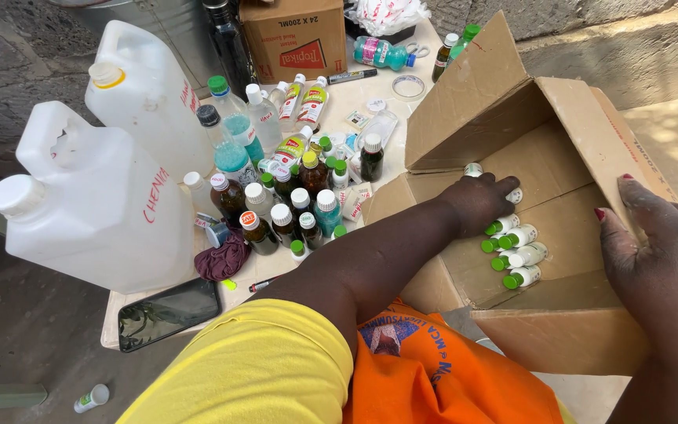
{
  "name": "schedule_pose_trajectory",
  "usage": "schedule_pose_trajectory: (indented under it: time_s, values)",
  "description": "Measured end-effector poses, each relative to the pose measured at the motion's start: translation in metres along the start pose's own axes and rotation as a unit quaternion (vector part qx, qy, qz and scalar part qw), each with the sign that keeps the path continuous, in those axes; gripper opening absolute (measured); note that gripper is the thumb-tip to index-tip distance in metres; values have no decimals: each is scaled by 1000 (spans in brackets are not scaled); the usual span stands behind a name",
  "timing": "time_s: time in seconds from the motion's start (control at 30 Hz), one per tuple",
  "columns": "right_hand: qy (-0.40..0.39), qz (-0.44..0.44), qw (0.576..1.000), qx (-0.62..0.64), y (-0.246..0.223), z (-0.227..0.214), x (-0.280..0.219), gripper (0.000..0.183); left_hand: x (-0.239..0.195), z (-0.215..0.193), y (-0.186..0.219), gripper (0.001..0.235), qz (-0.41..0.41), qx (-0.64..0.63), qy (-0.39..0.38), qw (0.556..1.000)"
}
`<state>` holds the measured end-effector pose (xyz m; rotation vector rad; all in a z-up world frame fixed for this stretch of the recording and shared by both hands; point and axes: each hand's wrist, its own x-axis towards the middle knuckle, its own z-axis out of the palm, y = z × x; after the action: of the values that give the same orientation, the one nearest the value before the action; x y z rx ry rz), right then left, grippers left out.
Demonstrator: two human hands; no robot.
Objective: The person organizes small bottles with green caps from a cardboard box onto a table, then wipes the table surface with a cloth. They handle a green plastic bottle and a red marker, eventually writing on a small white bottle before placing it back on the table.
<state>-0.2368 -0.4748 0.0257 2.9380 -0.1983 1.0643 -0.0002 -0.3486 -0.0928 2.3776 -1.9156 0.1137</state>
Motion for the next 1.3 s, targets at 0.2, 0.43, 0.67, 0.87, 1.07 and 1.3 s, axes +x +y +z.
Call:
schedule_pose_trajectory:
  time_s: [0.2,0.43,0.67,0.87,1.07,1.3]
  values:
    - [5,-5,999,-43,5,5,1,42,0,5,2,17,-24,-46,20,998]
    - [22,-9,998,-65,15,20,2,43,-24,-43,14,48,-218,-332,-42,917]
    - [12,-2,999,35,34,35,2,38,-64,-63,6,62,-228,-369,77,898]
    - [-22,15,998,-57,15,24,6,42,-123,-67,-33,52,-164,-384,301,858]
    - [21,-18,997,68,33,45,1,37,-201,-113,-94,53,-312,-370,389,784]
    - [-18,12,995,100,21,42,7,25,-262,-117,-156,46,-470,-242,332,781]
